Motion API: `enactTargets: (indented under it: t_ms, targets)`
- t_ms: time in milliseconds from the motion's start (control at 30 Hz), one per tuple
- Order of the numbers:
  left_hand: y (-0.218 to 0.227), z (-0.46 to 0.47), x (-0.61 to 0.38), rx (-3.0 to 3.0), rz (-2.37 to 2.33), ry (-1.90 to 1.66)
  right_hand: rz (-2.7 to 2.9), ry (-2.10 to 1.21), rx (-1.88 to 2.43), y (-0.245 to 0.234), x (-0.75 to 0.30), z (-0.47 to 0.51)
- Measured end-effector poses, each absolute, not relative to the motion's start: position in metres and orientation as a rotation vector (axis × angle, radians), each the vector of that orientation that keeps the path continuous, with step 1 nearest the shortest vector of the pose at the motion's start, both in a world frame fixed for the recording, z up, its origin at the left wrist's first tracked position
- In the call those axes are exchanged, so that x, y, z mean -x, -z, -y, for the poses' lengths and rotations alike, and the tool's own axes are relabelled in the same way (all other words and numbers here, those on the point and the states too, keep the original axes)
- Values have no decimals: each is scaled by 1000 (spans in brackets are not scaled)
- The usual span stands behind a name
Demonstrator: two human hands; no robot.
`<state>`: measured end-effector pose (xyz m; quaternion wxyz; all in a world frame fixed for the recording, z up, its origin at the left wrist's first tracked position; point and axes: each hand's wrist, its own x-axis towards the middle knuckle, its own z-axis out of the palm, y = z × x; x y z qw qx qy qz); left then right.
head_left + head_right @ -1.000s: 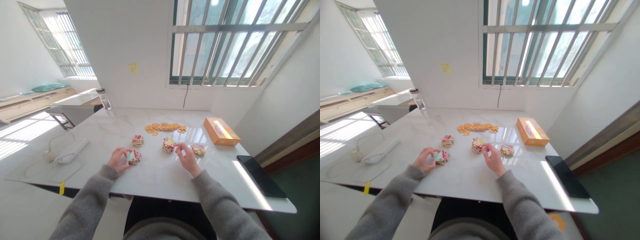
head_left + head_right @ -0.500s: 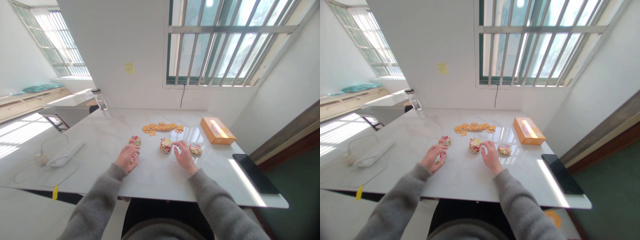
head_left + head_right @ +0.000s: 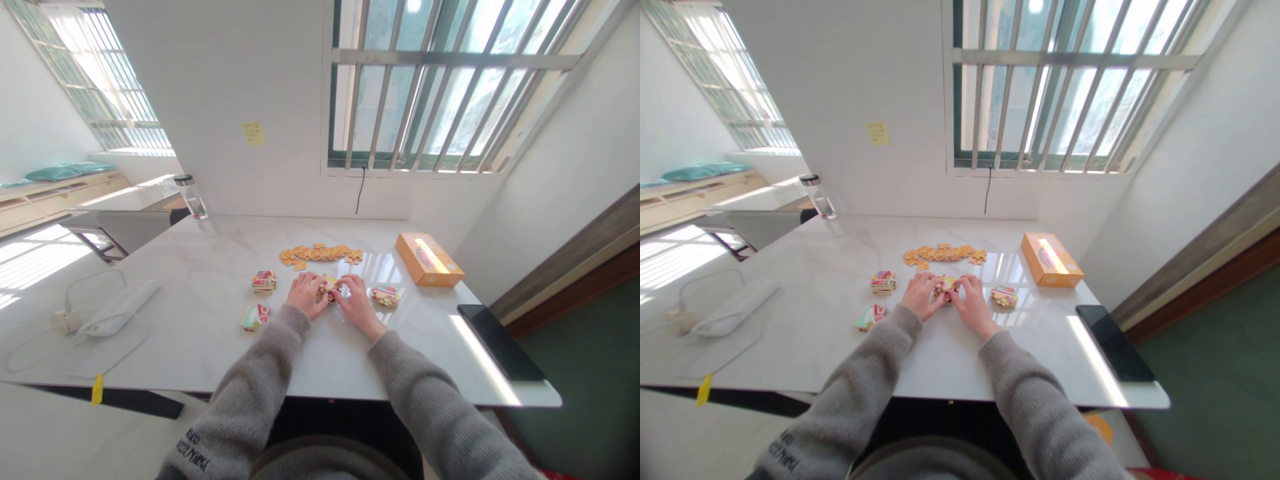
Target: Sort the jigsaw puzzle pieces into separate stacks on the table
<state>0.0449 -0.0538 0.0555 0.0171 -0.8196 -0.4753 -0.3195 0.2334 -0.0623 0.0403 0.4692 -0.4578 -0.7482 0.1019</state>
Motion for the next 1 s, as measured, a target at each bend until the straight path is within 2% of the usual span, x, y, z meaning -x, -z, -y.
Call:
enactTargets:
  t_ms: [267, 467, 667, 1000]
  targets:
    - [-45, 54, -42, 2576, 1421, 1106, 1851, -127, 1092, -42, -233, 63]
    - [-44, 57, -41, 2539, 1281, 1430, 1775, 18, 969, -52, -235, 75]
    - [-49, 61, -40, 2520, 1133, 1633, 1732, -11, 952, -56, -234, 85]
    - [-55, 64, -45, 2559, 1180, 1886, 1756, -198, 950, -54, -226, 91]
